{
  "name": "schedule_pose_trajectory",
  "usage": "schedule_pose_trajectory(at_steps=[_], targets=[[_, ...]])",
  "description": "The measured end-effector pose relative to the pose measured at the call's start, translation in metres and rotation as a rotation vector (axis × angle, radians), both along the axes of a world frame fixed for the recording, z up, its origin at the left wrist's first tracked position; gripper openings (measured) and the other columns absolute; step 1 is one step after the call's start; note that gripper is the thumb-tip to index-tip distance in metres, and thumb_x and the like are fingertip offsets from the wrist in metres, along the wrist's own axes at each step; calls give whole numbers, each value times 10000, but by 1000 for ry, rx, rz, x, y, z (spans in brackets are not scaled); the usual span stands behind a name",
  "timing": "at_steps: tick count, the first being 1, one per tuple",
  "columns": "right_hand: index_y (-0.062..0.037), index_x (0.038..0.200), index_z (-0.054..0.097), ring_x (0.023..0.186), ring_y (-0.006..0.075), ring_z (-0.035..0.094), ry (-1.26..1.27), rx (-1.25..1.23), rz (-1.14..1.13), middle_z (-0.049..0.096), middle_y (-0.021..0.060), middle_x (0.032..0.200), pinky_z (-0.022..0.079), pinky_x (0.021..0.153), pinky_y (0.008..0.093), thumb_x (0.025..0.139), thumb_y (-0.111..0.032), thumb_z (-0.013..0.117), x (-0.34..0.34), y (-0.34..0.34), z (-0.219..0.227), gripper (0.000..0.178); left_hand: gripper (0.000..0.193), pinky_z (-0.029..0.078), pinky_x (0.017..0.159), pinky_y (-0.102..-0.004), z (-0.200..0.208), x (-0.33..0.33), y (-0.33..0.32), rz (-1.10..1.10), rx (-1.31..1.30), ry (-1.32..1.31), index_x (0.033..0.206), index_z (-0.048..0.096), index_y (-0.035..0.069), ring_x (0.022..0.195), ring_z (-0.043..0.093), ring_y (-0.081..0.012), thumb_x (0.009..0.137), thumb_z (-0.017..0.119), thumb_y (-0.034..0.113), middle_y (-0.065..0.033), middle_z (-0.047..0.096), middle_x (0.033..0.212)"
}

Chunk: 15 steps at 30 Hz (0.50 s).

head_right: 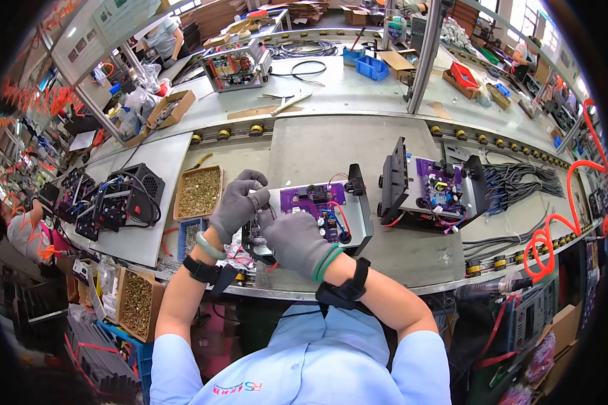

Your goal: Assembling internal components and wiring of an inverter unit on an industrial assembly line.

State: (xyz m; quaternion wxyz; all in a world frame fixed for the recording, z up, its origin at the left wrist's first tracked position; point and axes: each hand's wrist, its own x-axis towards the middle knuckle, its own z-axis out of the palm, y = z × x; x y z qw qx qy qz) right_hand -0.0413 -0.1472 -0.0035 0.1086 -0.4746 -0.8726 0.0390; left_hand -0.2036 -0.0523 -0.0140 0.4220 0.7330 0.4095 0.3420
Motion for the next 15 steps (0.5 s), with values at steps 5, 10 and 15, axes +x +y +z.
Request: schedule_pose_trajectory(at_steps=[5, 10, 15], targets=[[13, 1082, 568, 672, 308, 701, -35, -40, 6, 677, 121, 708, 520, 577, 434, 759, -91, 640, -4, 5, 0, 347, 202, 488, 685, -245, -7, 5, -3, 44, -66, -152, 725, 664, -24, 777, 590, -99, 857, 683, 129, -45, 570, 1015], [6, 1012, 616, 672, 303, 700, -206, -75, 101, 669, 96, 703, 521, 580, 414, 742, -100, 663, -8, 21, -3, 294, 209, 484, 664, -237, -20, 8, 10, 68, -68, -182, 701, 639, -26, 767, 587, -90, 852, 689, 110, -39, 560, 1007], [-67, 957, 557, 612, 294, 638, 152, 153, 213, 580, 74, 703, 483, 538, 417, 752, -115, 655, -2, 27, -12, 232, 169, 491, 684, -252, -11, 7, 11, 122, -17, -163, 715, 650, -9, 786, 597, -104, 839, 689, 100, -46, 576, 1003]])
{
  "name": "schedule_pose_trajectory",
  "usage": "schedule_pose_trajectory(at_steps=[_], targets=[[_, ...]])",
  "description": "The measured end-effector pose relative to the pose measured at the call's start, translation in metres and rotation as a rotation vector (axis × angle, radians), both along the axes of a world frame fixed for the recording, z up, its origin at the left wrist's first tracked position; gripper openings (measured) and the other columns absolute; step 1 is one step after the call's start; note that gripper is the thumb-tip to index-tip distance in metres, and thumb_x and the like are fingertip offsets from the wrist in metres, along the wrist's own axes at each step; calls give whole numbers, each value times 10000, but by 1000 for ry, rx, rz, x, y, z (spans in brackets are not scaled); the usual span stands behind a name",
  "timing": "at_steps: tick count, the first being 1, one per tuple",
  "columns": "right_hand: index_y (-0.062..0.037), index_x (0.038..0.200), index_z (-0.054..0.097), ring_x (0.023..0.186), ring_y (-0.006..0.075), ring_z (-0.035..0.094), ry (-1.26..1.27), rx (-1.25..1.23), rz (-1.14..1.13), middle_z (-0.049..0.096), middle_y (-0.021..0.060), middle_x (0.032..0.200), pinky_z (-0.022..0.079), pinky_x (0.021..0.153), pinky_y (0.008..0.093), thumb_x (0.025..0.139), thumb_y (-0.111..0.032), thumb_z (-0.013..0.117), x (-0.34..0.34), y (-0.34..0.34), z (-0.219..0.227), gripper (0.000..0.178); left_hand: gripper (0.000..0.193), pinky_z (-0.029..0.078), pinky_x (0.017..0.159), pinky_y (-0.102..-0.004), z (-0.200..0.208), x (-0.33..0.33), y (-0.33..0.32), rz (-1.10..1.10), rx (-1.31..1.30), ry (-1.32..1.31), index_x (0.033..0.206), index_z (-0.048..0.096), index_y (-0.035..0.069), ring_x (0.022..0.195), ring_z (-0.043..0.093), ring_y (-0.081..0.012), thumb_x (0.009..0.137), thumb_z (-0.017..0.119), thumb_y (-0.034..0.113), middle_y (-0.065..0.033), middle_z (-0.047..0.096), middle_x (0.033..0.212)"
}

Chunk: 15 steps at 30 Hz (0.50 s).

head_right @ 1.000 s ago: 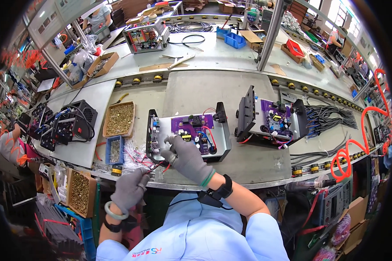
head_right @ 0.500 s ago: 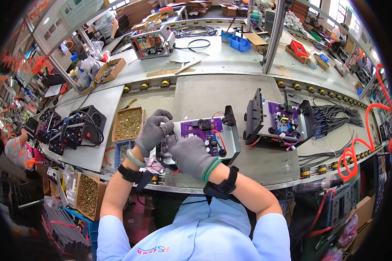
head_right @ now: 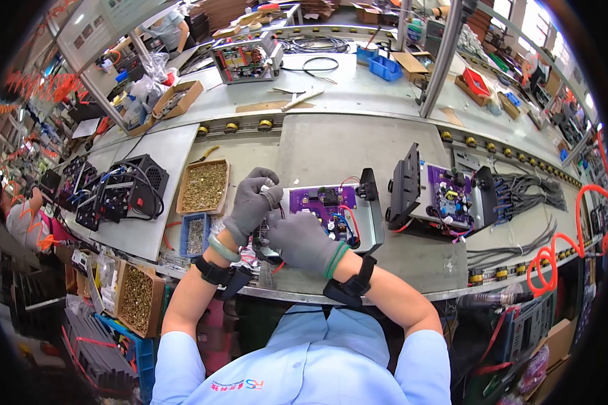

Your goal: Assembling internal components and wiring of an inverter unit on an industrial assembly line.

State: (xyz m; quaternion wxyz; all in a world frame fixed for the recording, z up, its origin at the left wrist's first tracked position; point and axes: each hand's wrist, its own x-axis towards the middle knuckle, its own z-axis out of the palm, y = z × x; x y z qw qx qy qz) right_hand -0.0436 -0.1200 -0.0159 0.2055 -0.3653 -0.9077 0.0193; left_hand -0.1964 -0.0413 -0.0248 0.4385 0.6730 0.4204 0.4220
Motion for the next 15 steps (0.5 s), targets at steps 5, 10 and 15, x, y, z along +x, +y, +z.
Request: schedule_pose_trajectory(at_steps=[5, 10, 15], targets=[[-50, 955, 593, 657, 307, 663, 46, -167, -220, 632, 129, 733, 499, 548, 433, 780, -143, 673, -5, -16, 4, 214, 211, 519, 759, -347, -17, 7, -3, 110, 198, 113, 739, 699, 20, 836, 666, -266, 809, 746, 213, -138, 671, 957], [-58, 987, 683, 780, 321, 704, 610, -391, -326, 704, 147, 847, 549, 690, 387, 827, -269, 743, 21, -34, 23, 272, 246, 502, 783, -296, -8, 8, -45, 178, 49, 156, 762, 685, -5, 870, 633, -204, 818, 757, 224, -123, 649, 1013], [-23, 923, 686, 700, 280, 702, 559, -360, -281, 690, 158, 768, 527, 615, 369, 869, -166, 702, 9, -14, -13, 154, 303, 501, 833, -362, 14, 5, -58, 263, 511, 271, 681, 654, -5, 961, 620, -280, 805, 749, 254, -142, 659, 1015]])
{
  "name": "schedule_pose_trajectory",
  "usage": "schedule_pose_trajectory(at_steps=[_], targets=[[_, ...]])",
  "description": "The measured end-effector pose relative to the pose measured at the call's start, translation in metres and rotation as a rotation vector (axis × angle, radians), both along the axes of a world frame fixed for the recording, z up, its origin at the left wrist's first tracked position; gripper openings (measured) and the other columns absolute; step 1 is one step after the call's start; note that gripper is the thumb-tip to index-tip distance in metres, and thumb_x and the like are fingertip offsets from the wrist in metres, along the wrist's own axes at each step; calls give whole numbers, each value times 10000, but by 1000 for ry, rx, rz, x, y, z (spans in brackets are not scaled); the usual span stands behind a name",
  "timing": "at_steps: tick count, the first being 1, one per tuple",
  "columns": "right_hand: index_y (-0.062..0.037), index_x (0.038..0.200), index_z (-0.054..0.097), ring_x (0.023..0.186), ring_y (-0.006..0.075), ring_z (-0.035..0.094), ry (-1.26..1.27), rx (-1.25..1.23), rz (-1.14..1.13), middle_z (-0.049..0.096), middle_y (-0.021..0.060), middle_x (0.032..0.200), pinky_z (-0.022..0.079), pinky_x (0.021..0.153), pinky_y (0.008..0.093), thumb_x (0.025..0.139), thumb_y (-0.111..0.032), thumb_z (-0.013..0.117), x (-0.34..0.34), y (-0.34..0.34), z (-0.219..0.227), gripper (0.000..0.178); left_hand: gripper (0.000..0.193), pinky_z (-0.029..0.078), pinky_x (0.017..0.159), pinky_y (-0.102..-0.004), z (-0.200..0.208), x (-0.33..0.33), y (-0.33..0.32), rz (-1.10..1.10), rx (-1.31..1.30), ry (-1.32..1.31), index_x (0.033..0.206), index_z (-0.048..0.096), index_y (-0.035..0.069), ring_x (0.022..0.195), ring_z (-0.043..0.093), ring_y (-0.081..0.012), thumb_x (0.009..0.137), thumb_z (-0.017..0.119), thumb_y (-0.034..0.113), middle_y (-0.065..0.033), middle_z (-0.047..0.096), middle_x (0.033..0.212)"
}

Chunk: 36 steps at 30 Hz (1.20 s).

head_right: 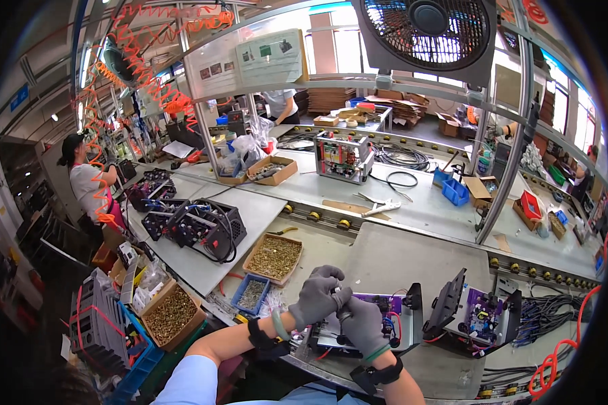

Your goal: Assembling internal components and wiring of an inverter unit on an industrial assembly line.

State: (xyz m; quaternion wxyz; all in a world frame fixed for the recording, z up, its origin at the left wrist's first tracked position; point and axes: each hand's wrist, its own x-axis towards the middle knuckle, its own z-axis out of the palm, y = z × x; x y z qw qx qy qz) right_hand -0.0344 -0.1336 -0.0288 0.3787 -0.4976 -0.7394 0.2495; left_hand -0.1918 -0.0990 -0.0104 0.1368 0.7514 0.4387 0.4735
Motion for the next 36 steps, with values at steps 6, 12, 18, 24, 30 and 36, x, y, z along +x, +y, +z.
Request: schedule_pose_trajectory(at_steps=[6, 12, 18, 24, 30, 36], targets=[[-12, 897, 660, 625, 129, 590, 269, -25, 43, 653, 81, 698, 473, 590, 285, 905, -62, 649, -14, -13, 12, 52, 336, 508, 825, -406, 41, -20, -23, -44, 104, 238, 717, 671, 10, 952, 627, -334, 846, 716, 317, -152, 666, 958], [-34, 913, 661, 670, 370, 635, 265, 87, 147, 625, 201, 754, 488, 586, 396, 892, -113, 646, -14, -12, 13, 83, 318, 528, 788, -371, 78, -47, -34, -254, -160, 224, 1168, 640, 42, 870, 654, -295, 904, 684, 213, -143, 649, 984], [-19, 953, 671, 701, 363, 652, 262, 59, 175, 640, 198, 775, 513, 621, 394, 880, -104, 646, -11, -19, 19, 116, 204, 550, 764, -332, 54, -39, -34, -452, -118, 126, 1091, 699, 65, 865, 679, -249, 888, 692, 87, -127, 654, 994], [-29, 913, 689, 636, 287, 639, 297, 43, 1, 629, 163, 726, 484, 576, 384, 830, -70, 685, -6, -27, 21, 93, 149, 541, 633, -343, 46, -29, -45, -183, 66, 179, 973, 723, 75, 709, 660, -274, 827, 740, 98, -105, 646, 841], [-34, 895, 698, 613, 300, 597, 173, 200, 63, 606, 141, 721, 459, 553, 383, 788, -68, 721, -11, -25, 25, 114, 130, 504, 557, -347, 43, -34, -51, -39, 270, 281, 904, 728, 83, 655, 638, -264, 790, 774, 124, -88, 636, 775], [-118, 772, 677, 656, 313, 624, -175, 474, -83, 611, 91, 712, 492, 587, 432, 684, -105, 700, -15, -4, 24, 92, 270, 506, 625, -314, 25, -50, -33, -50, -517, -162, 1090, 690, 5, 714, 646, -154, 893, 722, 187, -102, 670, 821]])
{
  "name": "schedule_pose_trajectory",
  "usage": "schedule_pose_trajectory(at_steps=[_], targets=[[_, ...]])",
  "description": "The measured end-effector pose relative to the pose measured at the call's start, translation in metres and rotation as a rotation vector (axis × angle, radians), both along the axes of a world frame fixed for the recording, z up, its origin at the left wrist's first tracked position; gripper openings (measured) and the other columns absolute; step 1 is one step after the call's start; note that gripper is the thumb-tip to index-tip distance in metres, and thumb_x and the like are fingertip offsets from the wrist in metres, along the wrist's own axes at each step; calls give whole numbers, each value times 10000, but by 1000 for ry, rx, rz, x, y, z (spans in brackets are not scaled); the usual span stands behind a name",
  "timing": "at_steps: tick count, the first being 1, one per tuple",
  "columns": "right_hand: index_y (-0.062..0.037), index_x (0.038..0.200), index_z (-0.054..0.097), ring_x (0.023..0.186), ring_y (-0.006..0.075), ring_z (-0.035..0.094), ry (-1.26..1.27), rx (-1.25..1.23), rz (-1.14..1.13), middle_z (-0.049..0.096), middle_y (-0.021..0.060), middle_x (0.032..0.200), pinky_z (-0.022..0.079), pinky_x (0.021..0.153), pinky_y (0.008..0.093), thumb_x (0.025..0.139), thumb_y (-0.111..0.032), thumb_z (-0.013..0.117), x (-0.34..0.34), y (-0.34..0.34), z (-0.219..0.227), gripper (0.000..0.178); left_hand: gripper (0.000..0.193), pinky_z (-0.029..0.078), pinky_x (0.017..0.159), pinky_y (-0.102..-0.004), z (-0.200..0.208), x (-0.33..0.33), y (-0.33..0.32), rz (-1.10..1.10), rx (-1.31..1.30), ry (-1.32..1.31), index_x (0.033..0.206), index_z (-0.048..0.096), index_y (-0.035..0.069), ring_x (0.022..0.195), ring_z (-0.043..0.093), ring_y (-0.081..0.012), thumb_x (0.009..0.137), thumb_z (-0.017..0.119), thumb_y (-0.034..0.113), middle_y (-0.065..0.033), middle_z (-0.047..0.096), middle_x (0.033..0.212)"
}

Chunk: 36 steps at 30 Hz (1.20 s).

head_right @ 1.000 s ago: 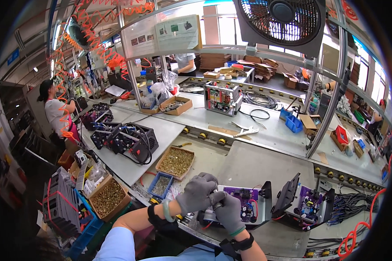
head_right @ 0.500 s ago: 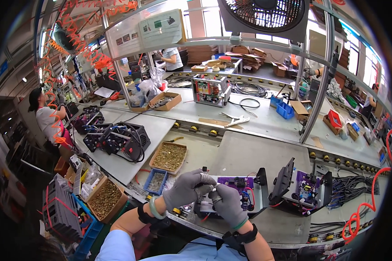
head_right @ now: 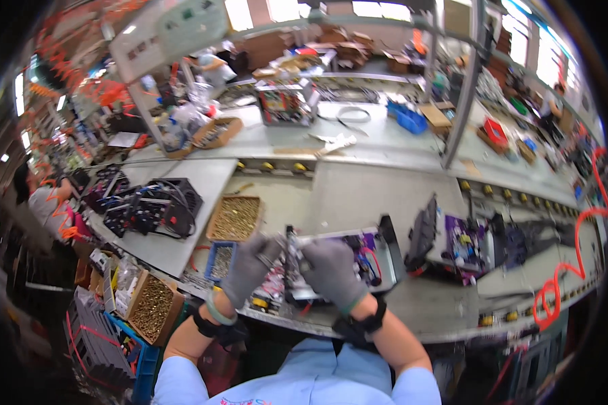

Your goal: Assembling internal components and wiring of an inverter unit on an industrial assembly line.

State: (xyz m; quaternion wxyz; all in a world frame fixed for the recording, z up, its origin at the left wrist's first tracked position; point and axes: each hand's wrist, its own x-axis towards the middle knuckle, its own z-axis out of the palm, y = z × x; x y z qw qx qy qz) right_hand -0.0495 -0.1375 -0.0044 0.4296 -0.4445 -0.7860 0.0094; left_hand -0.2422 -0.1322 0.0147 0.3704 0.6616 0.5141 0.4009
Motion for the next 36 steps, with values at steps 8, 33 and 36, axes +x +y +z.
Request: schedule_pose_trajectory(at_steps=[8, 33, 36], targets=[[-137, 808, 717, 904, 273, 643, -458, -139, -10, 665, 103, 845, 428, 887, 444, 724, -160, 664, 3, 41, -21, 102, 840, 453, 1008, -327, -12, -12, 14, -448, -504, -271, 1467, 365, -35, 1170, 548, -187, 811, 779, 288, -116, 553, 1305], [-114, 798, 716, 893, 283, 660, -578, -367, 45, 682, 78, 835, 460, 890, 448, 723, -153, 638, 0, 33, -15, 116, 844, 475, 963, -307, -10, -15, 3, -428, -458, -302, 1403, 419, -75, 1100, 585, -157, 800, 801, 374, -93, 612, 1205], [-115, 797, 715, 893, 281, 661, -568, -359, 9, 683, 73, 836, 458, 894, 442, 726, -157, 637, 2, 36, -16, 114, 824, 477, 958, -308, -7, -14, 4, -433, -459, -296, 1397, 425, -77, 1092, 585, -155, 801, 793, 357, -94, 612, 1197]])
